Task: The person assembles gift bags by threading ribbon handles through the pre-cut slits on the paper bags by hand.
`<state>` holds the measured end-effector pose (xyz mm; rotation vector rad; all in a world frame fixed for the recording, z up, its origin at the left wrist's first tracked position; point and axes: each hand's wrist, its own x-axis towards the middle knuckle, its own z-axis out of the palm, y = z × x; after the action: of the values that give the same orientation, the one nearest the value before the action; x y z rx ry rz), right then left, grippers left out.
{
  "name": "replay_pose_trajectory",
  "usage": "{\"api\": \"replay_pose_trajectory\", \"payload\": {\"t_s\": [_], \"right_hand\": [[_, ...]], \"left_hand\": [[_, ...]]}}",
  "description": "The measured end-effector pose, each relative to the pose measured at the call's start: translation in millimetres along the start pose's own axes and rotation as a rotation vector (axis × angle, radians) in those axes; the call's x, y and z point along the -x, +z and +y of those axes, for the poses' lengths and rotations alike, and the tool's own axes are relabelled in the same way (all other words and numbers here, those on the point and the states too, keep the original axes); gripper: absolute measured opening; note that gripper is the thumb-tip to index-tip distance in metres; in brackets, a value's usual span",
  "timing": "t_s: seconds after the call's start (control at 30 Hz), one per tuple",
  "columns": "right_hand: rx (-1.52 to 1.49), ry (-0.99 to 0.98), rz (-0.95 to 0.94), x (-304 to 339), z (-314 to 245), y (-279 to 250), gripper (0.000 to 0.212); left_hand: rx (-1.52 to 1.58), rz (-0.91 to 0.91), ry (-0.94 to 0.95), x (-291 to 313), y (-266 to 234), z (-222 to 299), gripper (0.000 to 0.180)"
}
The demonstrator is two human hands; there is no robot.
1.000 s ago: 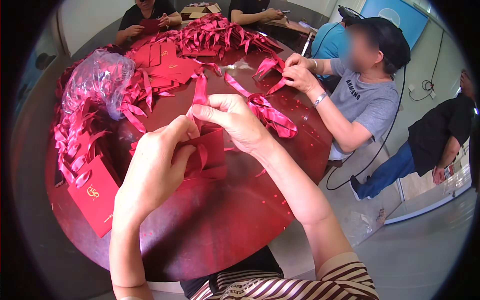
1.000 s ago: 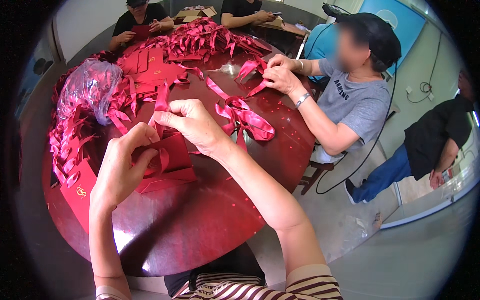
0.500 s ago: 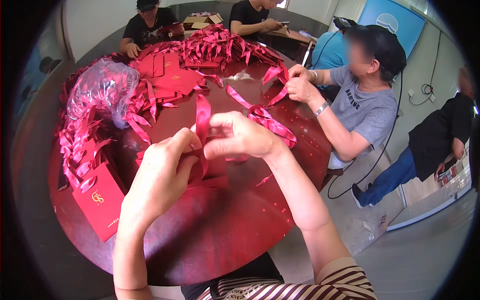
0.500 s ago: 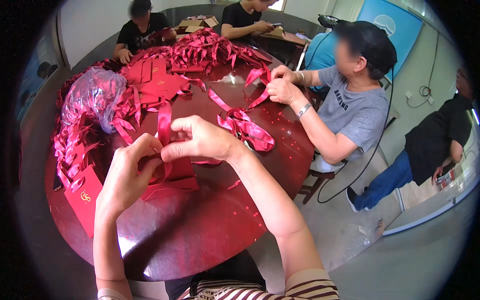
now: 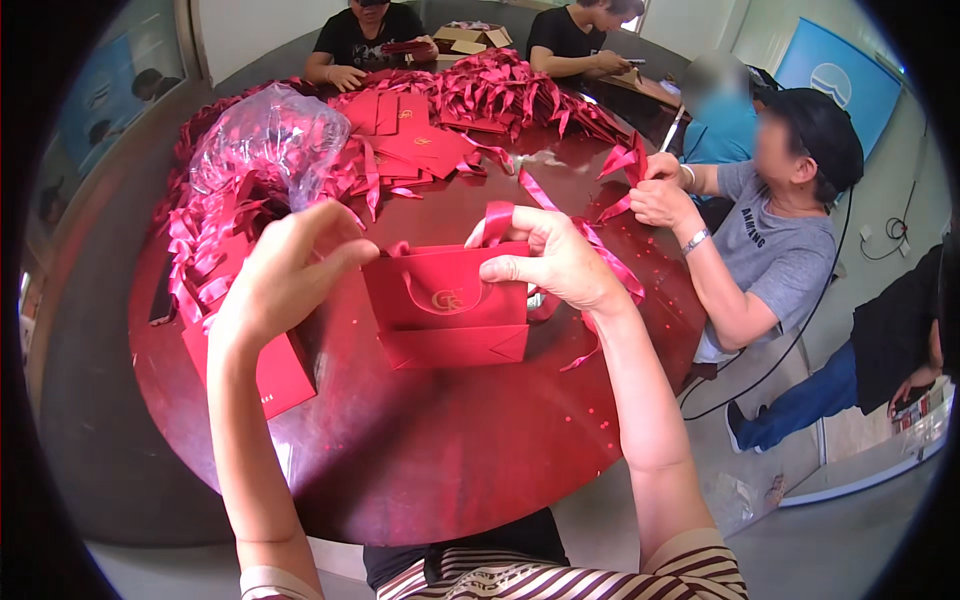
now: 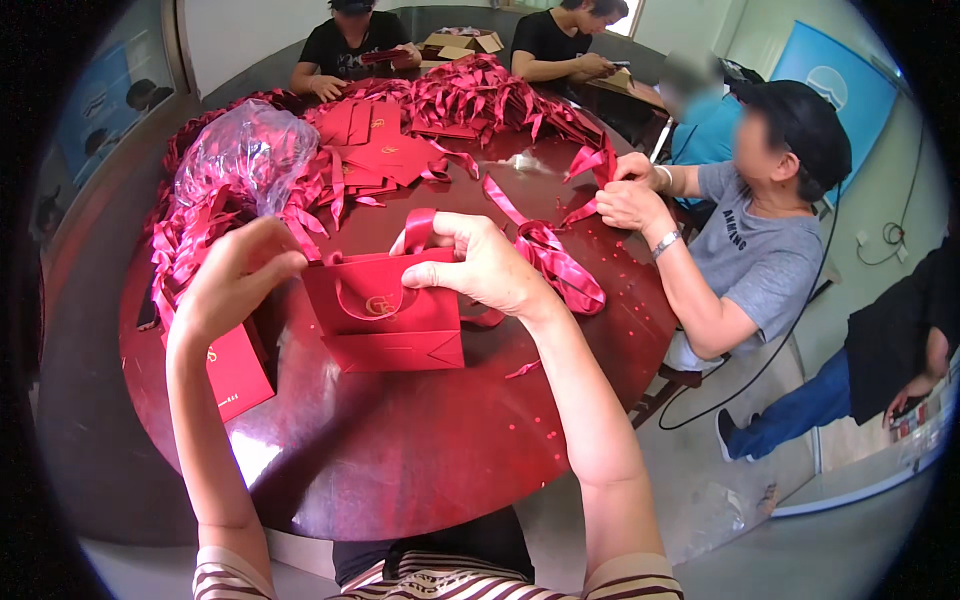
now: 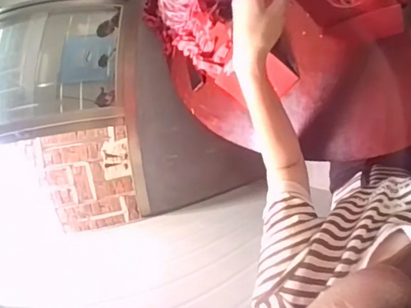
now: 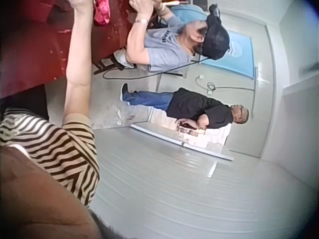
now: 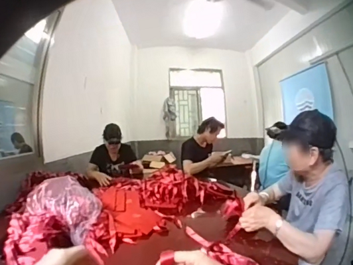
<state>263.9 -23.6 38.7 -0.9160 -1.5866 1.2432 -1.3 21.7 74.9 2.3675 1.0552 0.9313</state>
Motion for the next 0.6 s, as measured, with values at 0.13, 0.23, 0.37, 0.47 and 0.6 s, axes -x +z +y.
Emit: {"api": "replay_pose_trajectory", "payload": {"t_s": [0.13, 0.23, 0.37, 0.47, 0.6], "right_hand": [[-0.007, -0.020, 0.023, -1, 8, -4, 0.026], [0.006, -0.022, 0.020, -2, 10, -8, 0.027], [0.025, -0.024, 0.043, 2, 4, -8, 0.029], [0.124, 0.037, 0.025, 5, 6, -18, 0.038], [0.620, -0.064, 0.430, 14, -7, -24, 0.028]], "left_hand": [[0.323, -0.281, -0.178, -1, 14, -23, 0.027], [0.384, -0.234, -0.141, 3, 32, -31, 0.029], [0.695, -0.093, -0.117, 16, 48, -27, 0.033], [0.801, 0.030, -0.111, 33, 62, -23, 0.029], [0.500, 0.096, 0.124, 48, 70, -7, 0.029]]}}
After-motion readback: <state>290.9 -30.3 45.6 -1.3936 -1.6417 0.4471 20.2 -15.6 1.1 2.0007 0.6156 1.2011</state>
